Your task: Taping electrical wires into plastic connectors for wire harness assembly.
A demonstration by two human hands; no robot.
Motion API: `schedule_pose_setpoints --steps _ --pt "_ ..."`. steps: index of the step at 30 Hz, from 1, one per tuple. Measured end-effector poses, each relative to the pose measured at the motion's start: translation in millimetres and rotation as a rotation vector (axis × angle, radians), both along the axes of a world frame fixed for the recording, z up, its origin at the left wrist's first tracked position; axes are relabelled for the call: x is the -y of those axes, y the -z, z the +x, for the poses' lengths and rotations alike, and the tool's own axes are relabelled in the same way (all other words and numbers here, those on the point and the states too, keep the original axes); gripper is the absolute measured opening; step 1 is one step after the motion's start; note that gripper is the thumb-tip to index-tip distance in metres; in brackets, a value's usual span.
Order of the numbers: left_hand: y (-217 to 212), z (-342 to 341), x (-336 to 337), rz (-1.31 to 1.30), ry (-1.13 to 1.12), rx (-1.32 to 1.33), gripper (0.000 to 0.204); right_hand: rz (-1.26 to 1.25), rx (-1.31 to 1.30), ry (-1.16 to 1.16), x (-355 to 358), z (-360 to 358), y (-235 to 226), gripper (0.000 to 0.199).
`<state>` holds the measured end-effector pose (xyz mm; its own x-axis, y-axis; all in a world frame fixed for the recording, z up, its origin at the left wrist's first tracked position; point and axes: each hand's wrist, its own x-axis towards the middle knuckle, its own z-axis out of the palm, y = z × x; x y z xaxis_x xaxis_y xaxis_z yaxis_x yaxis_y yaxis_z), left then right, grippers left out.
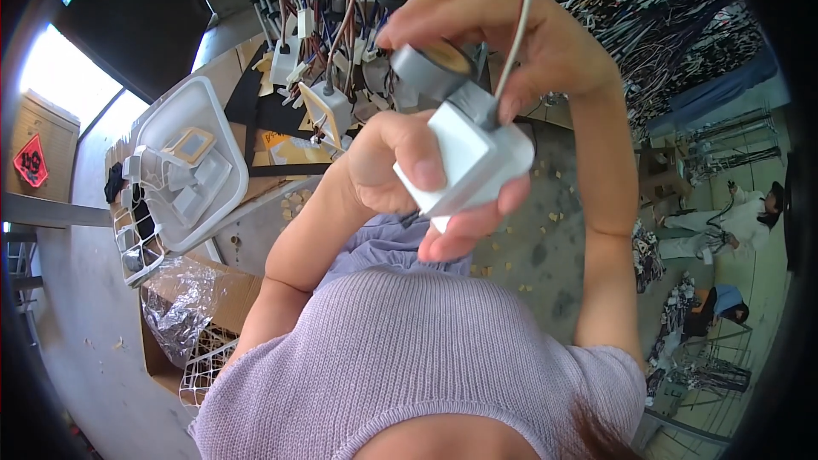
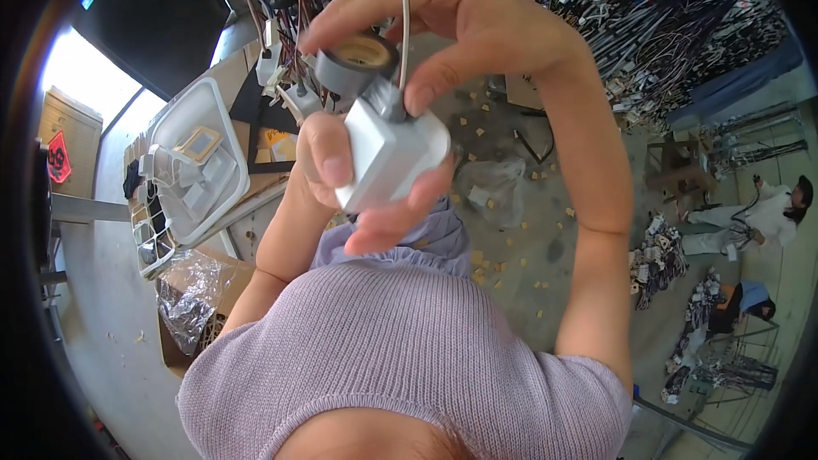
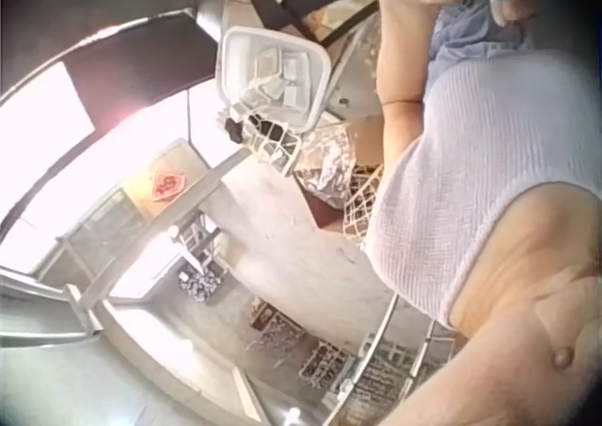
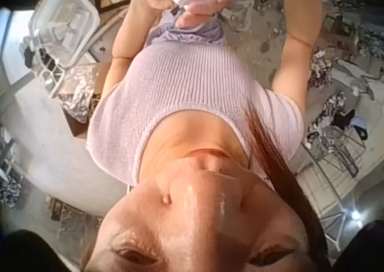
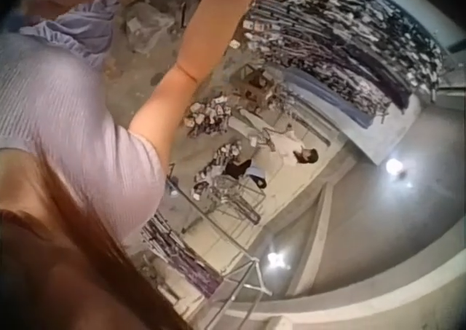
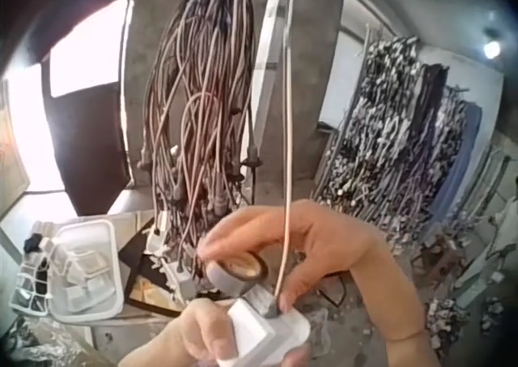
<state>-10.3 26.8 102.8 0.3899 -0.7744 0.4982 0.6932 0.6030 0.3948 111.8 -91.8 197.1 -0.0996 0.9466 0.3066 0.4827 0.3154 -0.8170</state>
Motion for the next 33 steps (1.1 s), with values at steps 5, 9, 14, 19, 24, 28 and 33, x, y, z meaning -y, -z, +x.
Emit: schedule_pose_setpoints --steps 5,9,14,19,24,28,33 --pt "-4.6 -11.5 8.5 -0.039 0.162 0.075 0.056 0.096 -0.134 -0.253 -19.7 -2.6 4.7 0.047" --pt "-5.6 -12.6 10.0 -0.09 0.223 0.04 0.054 0.174 -0.104 -0.289 -25.8 -5.0 8.2 0.04" --pt "-1.7 -15.7 -0.8 -0.091 0.144 -0.138 0.057 0.151 0.084 -0.374 -24.6 14.4 -1.7 0.028" --pt "1.9 -3.9 -11.0 0.085 -0.133 -0.003 0.055 0.095 0.277 -0.162 -6.5 -0.2 -13.2 0.019" --pt "2.2 0.7 -17.5 0.354 -0.661 0.069 0.055 -0.137 0.548 0.153 6.7 -8.3 -21.0 0.032" --pt "-0.9 4.7 -14.0 0.512 -0.842 0.078 0.036 -0.182 0.572 0.269 24.2 -1.8 -21.1 0.029" --pt "11.7 15.2 -4.4 1.004 -1.757 0.436 0.034 -0.47 0.126 0.655 34.3 -35.6 -15.5 0.041"
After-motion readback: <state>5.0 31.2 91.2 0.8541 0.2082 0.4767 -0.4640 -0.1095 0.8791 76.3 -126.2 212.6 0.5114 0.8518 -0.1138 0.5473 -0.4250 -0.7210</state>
